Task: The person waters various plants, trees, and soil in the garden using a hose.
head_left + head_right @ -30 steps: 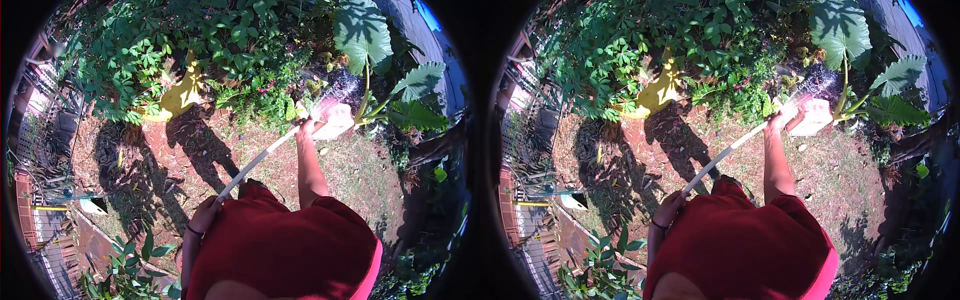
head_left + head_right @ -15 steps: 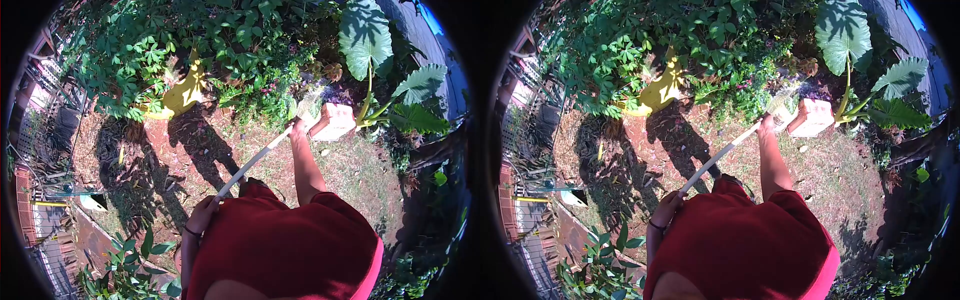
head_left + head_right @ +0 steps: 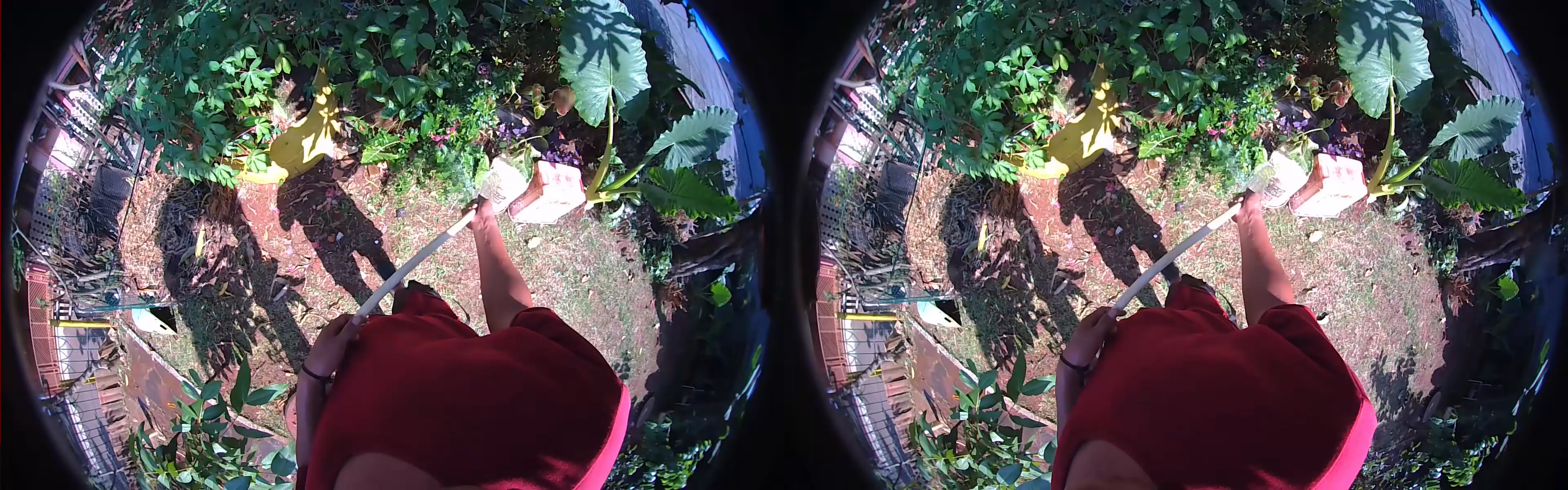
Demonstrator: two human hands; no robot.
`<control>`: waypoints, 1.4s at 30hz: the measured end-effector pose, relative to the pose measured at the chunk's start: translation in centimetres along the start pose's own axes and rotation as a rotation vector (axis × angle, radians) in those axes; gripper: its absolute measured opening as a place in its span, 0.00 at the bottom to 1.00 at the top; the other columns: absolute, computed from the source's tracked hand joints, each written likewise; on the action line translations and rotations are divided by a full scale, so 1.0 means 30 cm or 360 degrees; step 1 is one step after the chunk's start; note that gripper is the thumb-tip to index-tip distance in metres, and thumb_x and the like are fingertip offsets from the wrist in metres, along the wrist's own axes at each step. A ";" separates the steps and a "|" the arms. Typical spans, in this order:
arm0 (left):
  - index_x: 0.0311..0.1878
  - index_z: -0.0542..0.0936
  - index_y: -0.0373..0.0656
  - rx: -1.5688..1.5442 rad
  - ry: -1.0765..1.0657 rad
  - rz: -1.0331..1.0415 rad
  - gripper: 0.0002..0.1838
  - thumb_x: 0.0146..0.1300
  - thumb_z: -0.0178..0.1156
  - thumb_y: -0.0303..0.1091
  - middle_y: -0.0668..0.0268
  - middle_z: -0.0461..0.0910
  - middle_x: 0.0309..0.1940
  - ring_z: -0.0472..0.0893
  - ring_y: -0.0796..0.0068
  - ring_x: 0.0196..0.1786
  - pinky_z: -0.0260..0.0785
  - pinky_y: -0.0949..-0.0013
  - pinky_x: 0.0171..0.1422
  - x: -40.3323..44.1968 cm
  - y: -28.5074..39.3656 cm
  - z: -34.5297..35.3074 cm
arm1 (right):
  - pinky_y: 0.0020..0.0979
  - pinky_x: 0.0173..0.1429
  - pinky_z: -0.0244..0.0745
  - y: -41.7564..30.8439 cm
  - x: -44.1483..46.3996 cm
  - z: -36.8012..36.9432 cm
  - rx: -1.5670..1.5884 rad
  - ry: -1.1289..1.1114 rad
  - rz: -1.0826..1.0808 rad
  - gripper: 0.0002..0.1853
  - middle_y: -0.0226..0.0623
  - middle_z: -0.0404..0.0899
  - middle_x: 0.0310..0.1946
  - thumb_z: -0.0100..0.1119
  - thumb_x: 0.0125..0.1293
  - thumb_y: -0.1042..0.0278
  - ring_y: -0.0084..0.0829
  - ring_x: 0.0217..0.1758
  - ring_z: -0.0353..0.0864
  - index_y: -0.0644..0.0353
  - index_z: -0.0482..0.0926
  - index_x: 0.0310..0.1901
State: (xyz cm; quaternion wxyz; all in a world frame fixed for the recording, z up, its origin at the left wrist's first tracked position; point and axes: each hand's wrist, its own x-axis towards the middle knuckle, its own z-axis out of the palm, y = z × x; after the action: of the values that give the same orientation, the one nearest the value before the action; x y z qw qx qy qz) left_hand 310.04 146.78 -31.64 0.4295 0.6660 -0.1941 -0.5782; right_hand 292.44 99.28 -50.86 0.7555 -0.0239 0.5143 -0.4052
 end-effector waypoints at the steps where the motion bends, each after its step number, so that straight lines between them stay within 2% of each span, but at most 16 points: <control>1: 0.49 0.79 0.40 0.0007 0.0002 -0.0002 0.20 0.71 0.51 0.47 0.76 0.69 0.26 0.66 0.86 0.30 0.59 0.79 0.38 -0.001 0.000 0.000 | 0.25 0.14 0.55 -0.001 0.003 0.012 -0.0049 -0.0053 0.0057 0.15 0.25 0.57 0.14 0.48 0.70 0.52 0.22 0.11 0.58 0.48 0.61 0.28; 2: 0.49 0.79 0.40 0.0011 0.0001 -0.0004 0.20 0.71 0.51 0.47 0.76 0.69 0.26 0.66 0.86 0.30 0.59 0.79 0.38 -0.001 -0.003 0.000 | 0.26 0.14 0.54 -0.004 -0.019 0.034 -0.0031 -0.0082 0.0067 0.15 0.24 0.56 0.13 0.46 0.71 0.52 0.22 0.11 0.58 0.48 0.61 0.27; 4: 0.43 0.79 0.42 -0.0074 0.0018 -0.0009 0.20 0.70 0.51 0.50 0.76 0.70 0.26 0.66 0.85 0.30 0.59 0.77 0.37 -0.002 -0.009 -0.001 | 0.25 0.14 0.53 0.007 -0.058 0.086 -0.0040 -0.0132 -0.0038 0.14 0.23 0.56 0.13 0.43 0.72 0.54 0.22 0.11 0.56 0.47 0.62 0.28; 8: 0.43 0.80 0.43 -0.0079 0.0029 -0.0054 0.19 0.69 0.52 0.50 0.76 0.70 0.26 0.65 0.86 0.30 0.58 0.78 0.36 -0.006 -0.010 -0.002 | 0.25 0.14 0.54 0.002 -0.029 0.122 -0.0015 -0.0262 0.0024 0.14 0.23 0.56 0.14 0.42 0.73 0.56 0.22 0.11 0.56 0.47 0.62 0.28; 16: 0.44 0.80 0.45 -0.0114 0.0080 -0.0088 0.17 0.68 0.53 0.49 0.79 0.68 0.26 0.63 0.88 0.29 0.56 0.80 0.35 -0.032 0.021 -0.003 | 0.26 0.13 0.55 0.031 -0.068 0.170 -0.0053 -0.0200 -0.0028 0.15 0.23 0.56 0.14 0.43 0.73 0.55 0.22 0.11 0.56 0.48 0.61 0.28; 19: 0.43 0.80 0.45 -0.0142 0.0085 -0.0113 0.17 0.68 0.54 0.49 0.79 0.68 0.25 0.63 0.88 0.28 0.56 0.80 0.35 -0.047 0.035 -0.005 | 0.26 0.13 0.55 0.038 -0.048 0.177 -0.0126 -0.0317 0.0158 0.15 0.23 0.55 0.14 0.44 0.72 0.55 0.22 0.11 0.56 0.48 0.61 0.28; 25: 0.38 0.78 0.44 -0.0104 0.0106 -0.0066 0.16 0.69 0.53 0.49 0.79 0.67 0.24 0.63 0.88 0.27 0.56 0.79 0.33 -0.024 0.003 -0.010 | 0.27 0.14 0.56 0.042 -0.038 0.192 -0.0010 -0.0095 -0.0250 0.13 0.26 0.59 0.16 0.46 0.71 0.57 0.23 0.12 0.58 0.50 0.62 0.28; 27: 0.37 0.78 0.44 -0.0109 0.0108 -0.0068 0.16 0.69 0.53 0.49 0.78 0.68 0.24 0.63 0.87 0.27 0.56 0.79 0.33 -0.023 0.007 -0.010 | 0.27 0.14 0.56 0.029 -0.024 0.181 0.0016 -0.0090 -0.0155 0.13 0.27 0.59 0.17 0.47 0.70 0.58 0.23 0.12 0.58 0.51 0.63 0.29; 30: 0.36 0.77 0.44 -0.0075 0.0105 -0.0056 0.17 0.69 0.53 0.49 0.77 0.68 0.24 0.64 0.87 0.28 0.57 0.78 0.33 -0.011 0.000 -0.017 | 0.27 0.16 0.56 0.026 -0.011 0.168 0.0055 0.0085 -0.0425 0.11 0.28 0.60 0.17 0.47 0.69 0.59 0.24 0.14 0.59 0.53 0.65 0.29; 33: 0.37 0.77 0.43 -0.0024 0.0109 -0.0030 0.18 0.69 0.52 0.49 0.76 0.68 0.24 0.65 0.86 0.28 0.58 0.78 0.34 -0.010 0.008 -0.020 | 0.27 0.16 0.57 0.023 -0.033 0.175 0.0122 0.0179 -0.0486 0.11 0.28 0.61 0.18 0.47 0.69 0.59 0.24 0.14 0.59 0.52 0.65 0.31; 37: 0.39 0.78 0.42 -0.0015 0.0086 -0.0028 0.19 0.69 0.51 0.49 0.76 0.69 0.25 0.66 0.85 0.29 0.59 0.77 0.36 -0.011 0.000 -0.032 | 0.26 0.16 0.57 0.018 -0.021 0.183 -0.0093 -0.0017 -0.0362 0.11 0.28 0.60 0.18 0.46 0.70 0.58 0.24 0.14 0.58 0.51 0.64 0.32; 39: 0.41 0.79 0.42 -0.0038 0.0087 -0.0030 0.19 0.69 0.51 0.49 0.76 0.70 0.26 0.66 0.85 0.30 0.59 0.77 0.36 -0.017 0.006 -0.033 | 0.26 0.16 0.57 0.018 -0.026 0.198 -0.0239 -0.0213 -0.0135 0.11 0.27 0.59 0.17 0.44 0.71 0.57 0.23 0.14 0.58 0.50 0.63 0.31; 42: 0.44 0.79 0.42 -0.0033 0.0089 -0.0025 0.20 0.70 0.51 0.50 0.76 0.70 0.27 0.66 0.85 0.31 0.60 0.77 0.37 -0.038 0.027 -0.034 | 0.26 0.15 0.57 0.030 -0.046 0.225 -0.0222 -0.0398 0.0003 0.12 0.24 0.59 0.17 0.42 0.72 0.58 0.22 0.12 0.56 0.49 0.61 0.29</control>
State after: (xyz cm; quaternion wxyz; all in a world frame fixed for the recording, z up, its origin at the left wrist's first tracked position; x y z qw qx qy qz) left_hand 310.91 147.55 -30.36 0.4372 0.6788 -0.1708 -0.5647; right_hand 298.14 98.20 -47.05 0.8106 -0.1261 0.4431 -0.3616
